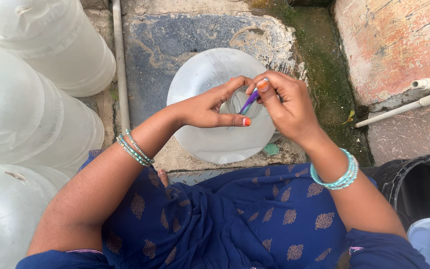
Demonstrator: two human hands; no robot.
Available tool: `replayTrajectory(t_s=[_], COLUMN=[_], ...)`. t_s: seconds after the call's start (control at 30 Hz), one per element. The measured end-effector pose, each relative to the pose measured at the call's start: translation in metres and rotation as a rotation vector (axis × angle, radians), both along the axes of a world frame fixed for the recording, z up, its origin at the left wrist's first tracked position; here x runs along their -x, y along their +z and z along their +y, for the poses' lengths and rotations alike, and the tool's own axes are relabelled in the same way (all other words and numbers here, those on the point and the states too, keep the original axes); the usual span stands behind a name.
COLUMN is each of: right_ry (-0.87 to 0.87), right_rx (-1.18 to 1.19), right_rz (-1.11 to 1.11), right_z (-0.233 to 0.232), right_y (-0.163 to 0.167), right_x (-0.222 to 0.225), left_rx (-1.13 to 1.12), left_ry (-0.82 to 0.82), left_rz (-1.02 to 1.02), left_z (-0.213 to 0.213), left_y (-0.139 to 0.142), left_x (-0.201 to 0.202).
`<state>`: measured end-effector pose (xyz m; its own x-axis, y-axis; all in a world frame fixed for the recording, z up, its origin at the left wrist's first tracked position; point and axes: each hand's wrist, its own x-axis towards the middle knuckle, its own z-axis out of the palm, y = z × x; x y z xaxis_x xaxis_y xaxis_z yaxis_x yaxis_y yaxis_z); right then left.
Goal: The person cleans the interior of a small plastic jar using a toothbrush and water from a metal bucket, then scrubs the exterior of a large plastic water jug with a green sponge. The person dips the toothbrush and sponge into the bucket repeatedly during the process.
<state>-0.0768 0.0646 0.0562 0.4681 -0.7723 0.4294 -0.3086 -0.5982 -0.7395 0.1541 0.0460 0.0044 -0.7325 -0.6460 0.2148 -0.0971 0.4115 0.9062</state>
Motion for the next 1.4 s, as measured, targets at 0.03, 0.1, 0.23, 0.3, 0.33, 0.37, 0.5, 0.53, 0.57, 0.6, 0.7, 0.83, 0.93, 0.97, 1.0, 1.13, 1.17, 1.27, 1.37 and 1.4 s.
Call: replayTrajectory(t_s=[0.03,0.1,0.23,0.3,0.33,0.37,0.5,0.53,0.57,0.6,0.7,0.83,0.93,0.97,1.0,1.13,1.17,1.27,1.37,1.4], right_ry=[0.012,-0.03,-0.037,-0.077,-0.1,-0.122,0.038,0.051,0.033,0.016,-0.052,-0.069,-0.046,-0.011,-0.002,-0.024,-0.02,-0.035,-0.133,-0.125], right_rx=[-0.035,0.023,0.206,0.201,0.138,0.074,0.065,0.036,0.059,0.081,0.169,0.241,0.125,0.086,0.091,0.175,0.165,0.136,0.216,0.217], right_rz=[-0.001,-0.092,-0.223,-0.126,-0.053,0.017,0.058,0.063,0.049,0.035,-0.055,-0.125,-0.054,-0.033,-0.002,0.047,-0.037,-0.258,-0.146,-0.079], right_z=[0.001,0.014,0.043,0.043,0.038,0.032,0.008,0.008,0.01,0.015,0.041,0.053,0.031,0.023,0.015,0.014,0.021,0.043,0.048,0.042], right_y=[0.003,0.019,0.052,0.05,0.043,0.035,0.003,0.003,0.006,0.012,0.043,0.059,0.037,0.028,0.02,0.016,0.022,0.044,0.048,0.043], right_x=[0.004,0.017,0.039,0.036,0.03,0.024,0.001,0.002,0.003,0.007,0.025,0.027,0.009,0.003,-0.001,0.009,0.016,0.035,0.034,0.027], left_rx=[0.007,0.021,0.025,0.003,-0.001,-0.005,-0.036,-0.027,-0.017,-0.008,0.011,0.019,0.021,0.0,-0.02,0.023,0.043,0.031,0.034,0.042], left_ry=[0.003,0.01,0.037,0.046,0.043,0.039,-0.01,-0.007,-0.003,0.001,-0.007,-0.006,-0.016,-0.026,-0.036,-0.031,-0.033,-0.018,-0.007,-0.007], left_rz=[-0.009,-0.024,-0.051,-0.071,-0.068,-0.065,-0.021,-0.018,-0.015,-0.012,-0.015,-0.024,-0.023,-0.011,0.001,-0.023,-0.016,-0.028,-0.034,-0.034], left_z=[0.0,-0.001,-0.002,-0.002,-0.002,-0.001,0.001,0.002,0.002,0.003,0.003,0.003,0.003,0.004,0.004,0.004,0.003,0.003,0.003,0.003], left_y=[-0.001,-0.002,-0.005,-0.005,-0.004,-0.004,-0.005,-0.005,-0.005,-0.005,-0.005,-0.002,0.0,0.0,0.0,0.0,0.0,-0.001,-0.002,-0.002], left_x=[0.0,0.0,0.002,0.002,0.002,0.002,0.002,0.002,0.002,0.002,0.001,0.002,0.004,0.004,0.004,0.004,0.003,0.003,0.003,0.003])
